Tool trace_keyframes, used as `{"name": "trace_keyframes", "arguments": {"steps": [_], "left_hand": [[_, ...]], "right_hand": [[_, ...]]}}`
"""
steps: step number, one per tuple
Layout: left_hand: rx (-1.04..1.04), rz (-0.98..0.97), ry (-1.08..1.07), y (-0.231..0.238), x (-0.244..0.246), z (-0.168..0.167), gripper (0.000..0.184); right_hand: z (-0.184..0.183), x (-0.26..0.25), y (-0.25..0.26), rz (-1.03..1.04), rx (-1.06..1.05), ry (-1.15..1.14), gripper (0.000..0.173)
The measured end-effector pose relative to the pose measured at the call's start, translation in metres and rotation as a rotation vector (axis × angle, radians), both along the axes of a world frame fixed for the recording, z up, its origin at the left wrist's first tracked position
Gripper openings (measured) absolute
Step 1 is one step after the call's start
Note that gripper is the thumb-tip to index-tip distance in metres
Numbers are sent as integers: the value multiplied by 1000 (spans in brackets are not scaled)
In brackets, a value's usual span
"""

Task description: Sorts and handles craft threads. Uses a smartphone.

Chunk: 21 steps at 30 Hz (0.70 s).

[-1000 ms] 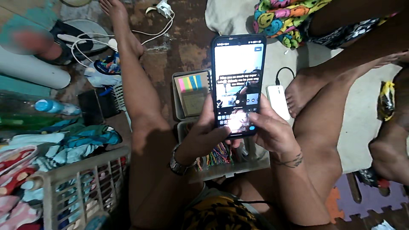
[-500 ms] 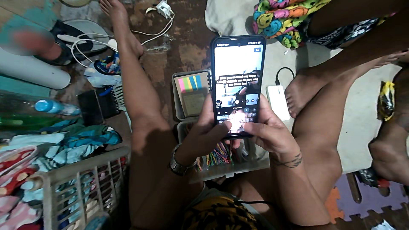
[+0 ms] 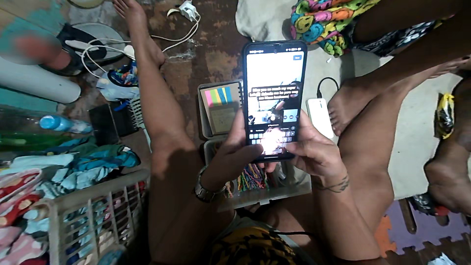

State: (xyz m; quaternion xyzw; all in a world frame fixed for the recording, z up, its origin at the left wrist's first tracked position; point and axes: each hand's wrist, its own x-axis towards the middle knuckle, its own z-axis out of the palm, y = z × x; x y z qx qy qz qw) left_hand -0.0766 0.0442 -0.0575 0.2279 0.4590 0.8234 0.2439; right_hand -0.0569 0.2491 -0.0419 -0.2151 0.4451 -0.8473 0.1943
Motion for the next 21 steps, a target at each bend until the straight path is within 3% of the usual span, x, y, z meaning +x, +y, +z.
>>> {"name": "trace_keyframes", "arguments": {"steps": [8, 10, 13, 16, 18, 21], "left_hand": [[8, 4, 4, 1, 1, 3, 48], [53, 3, 6, 2, 1, 5, 61], [66, 16, 30, 2, 3, 10, 66], [70, 1, 49, 2, 2, 9, 60], [56, 21, 44, 2, 2, 10, 53], [14, 85, 15, 4, 3, 15, 59]], "right_hand": [[-1, 1, 2, 15, -13, -7, 57], [-2, 0, 3, 27, -18, 1, 57], [0, 2, 2, 8, -6, -37, 56], [7, 4, -1, -49, 36, -112, 55], [1, 1, 2, 4, -7, -41, 55], [-2, 0, 3, 23, -31, 2, 59]]}}
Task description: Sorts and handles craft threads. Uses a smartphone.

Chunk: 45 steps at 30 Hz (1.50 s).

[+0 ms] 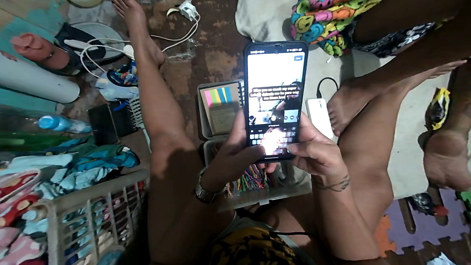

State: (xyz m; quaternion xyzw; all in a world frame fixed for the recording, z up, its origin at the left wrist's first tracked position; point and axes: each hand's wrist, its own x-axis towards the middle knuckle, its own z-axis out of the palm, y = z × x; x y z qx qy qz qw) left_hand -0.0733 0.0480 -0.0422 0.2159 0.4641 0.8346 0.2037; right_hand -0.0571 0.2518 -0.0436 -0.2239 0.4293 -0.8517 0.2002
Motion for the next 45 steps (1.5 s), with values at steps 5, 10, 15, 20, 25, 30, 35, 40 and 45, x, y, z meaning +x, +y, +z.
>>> {"name": "trace_keyframes", "arguments": {"steps": [5, 10, 15, 20, 25, 30, 35, 40, 45], "left_hand": [[13, -38, 41, 0, 0, -6, 64], [-5, -57, 40, -1, 0, -4, 63], [-32, -30, 125, 0, 0, -1, 59], [-24, -33, 84, 0, 0, -4, 58], [22, -76, 2, -2, 0, -8, 60], [67, -106, -1, -2, -2, -11, 61], [-103, -31, 83, -7, 5, 1, 72], [-117, -89, 141, -9, 1, 1, 78], [-140, -58, 150, -5, 0, 2, 72]], "right_hand": [[0, 1, -2, -47, 78, 41, 55], [4, 3, -8, -148, 199, 82, 57], [4, 1, -8, -128, 112, 25, 41], [2, 3, -5, -90, 95, 21, 54], [1, 3, -2, -37, 76, 35, 59], [0, 3, -2, -47, 98, 76, 63], [2, 3, -2, -63, 98, 74, 61], [1, 4, -2, -55, 71, 57, 61], [1, 3, -2, -60, 72, 77, 63]]}}
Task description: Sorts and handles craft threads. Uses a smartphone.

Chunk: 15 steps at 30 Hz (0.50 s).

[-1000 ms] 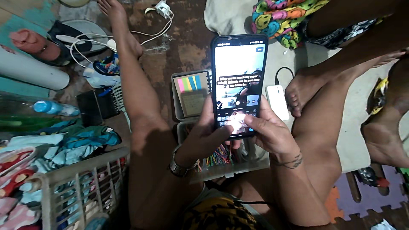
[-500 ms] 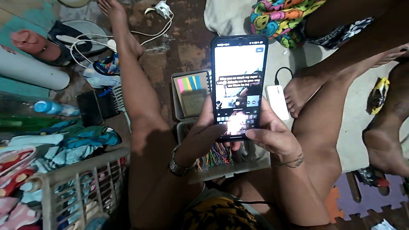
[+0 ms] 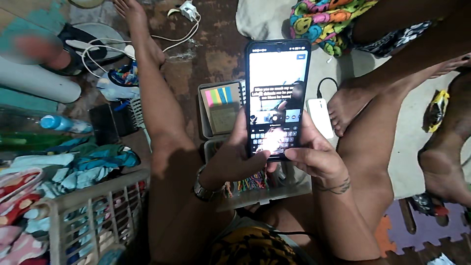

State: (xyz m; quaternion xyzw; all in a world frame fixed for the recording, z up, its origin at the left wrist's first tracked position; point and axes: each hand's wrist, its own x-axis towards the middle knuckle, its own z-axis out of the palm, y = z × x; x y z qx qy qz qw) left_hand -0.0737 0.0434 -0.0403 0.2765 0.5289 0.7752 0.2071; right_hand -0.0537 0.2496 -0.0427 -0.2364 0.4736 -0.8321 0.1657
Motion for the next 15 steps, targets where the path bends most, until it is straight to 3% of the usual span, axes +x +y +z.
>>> {"name": "trace_keyframes", "arguments": {"steps": [7, 15], "left_hand": [[55, -3, -21, 0, -1, -3, 74], [113, 67, -79, 9, 0, 0, 50]], "right_hand": [[0, 0, 0, 1, -3, 10, 61], [0, -1, -2, -22, -8, -15, 55]]}}
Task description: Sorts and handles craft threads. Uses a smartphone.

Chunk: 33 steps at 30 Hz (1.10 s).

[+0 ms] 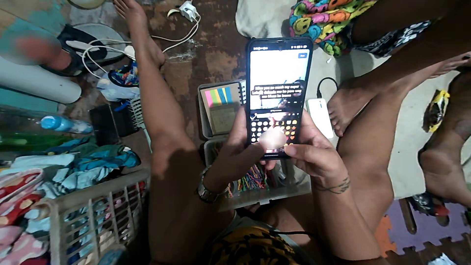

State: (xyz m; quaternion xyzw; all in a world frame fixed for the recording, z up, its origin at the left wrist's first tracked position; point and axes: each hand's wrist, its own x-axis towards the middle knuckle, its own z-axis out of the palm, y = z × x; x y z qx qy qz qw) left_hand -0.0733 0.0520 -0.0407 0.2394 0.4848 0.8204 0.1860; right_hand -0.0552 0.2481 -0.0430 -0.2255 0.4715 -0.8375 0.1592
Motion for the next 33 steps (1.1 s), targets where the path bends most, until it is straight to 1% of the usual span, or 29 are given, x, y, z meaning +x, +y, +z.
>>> {"name": "trace_keyframes", "arguments": {"steps": [6, 13, 15, 17, 19, 23, 26, 28, 30, 33], "left_hand": [[42, 106, -36, 11, 5, 0, 48], [17, 144, -10, 13, 6, 0, 43], [23, 136, -11, 13, 6, 0, 49], [47, 113, -17, 13, 5, -2, 49], [59, 94, -34, 11, 5, -2, 54], [4, 207, -52, 16, 10, 7, 45], [44, 163, -50, 14, 7, 5, 47], [89, 60, -74, 9, 4, -3, 51], [60, 36, -79, 6, 4, -3, 47], [-35, 158, -177, 10, 7, 11, 38]], "right_hand": [[0, -1, -1, -20, 3, -14, 54], [2, 1, -3, -60, 18, -33, 50], [2, 1, -3, -63, 7, -34, 48], [3, 1, -3, -61, 5, -45, 46], [4, 2, -3, -57, 3, -62, 44], [6, 3, -2, -63, -11, -80, 44], [6, 3, -3, -68, -12, -87, 46], [7, 3, -3, -65, -20, -90, 48], [6, 4, -3, -63, -23, -86, 49], [7, 4, -2, -59, -25, -77, 48]]}}
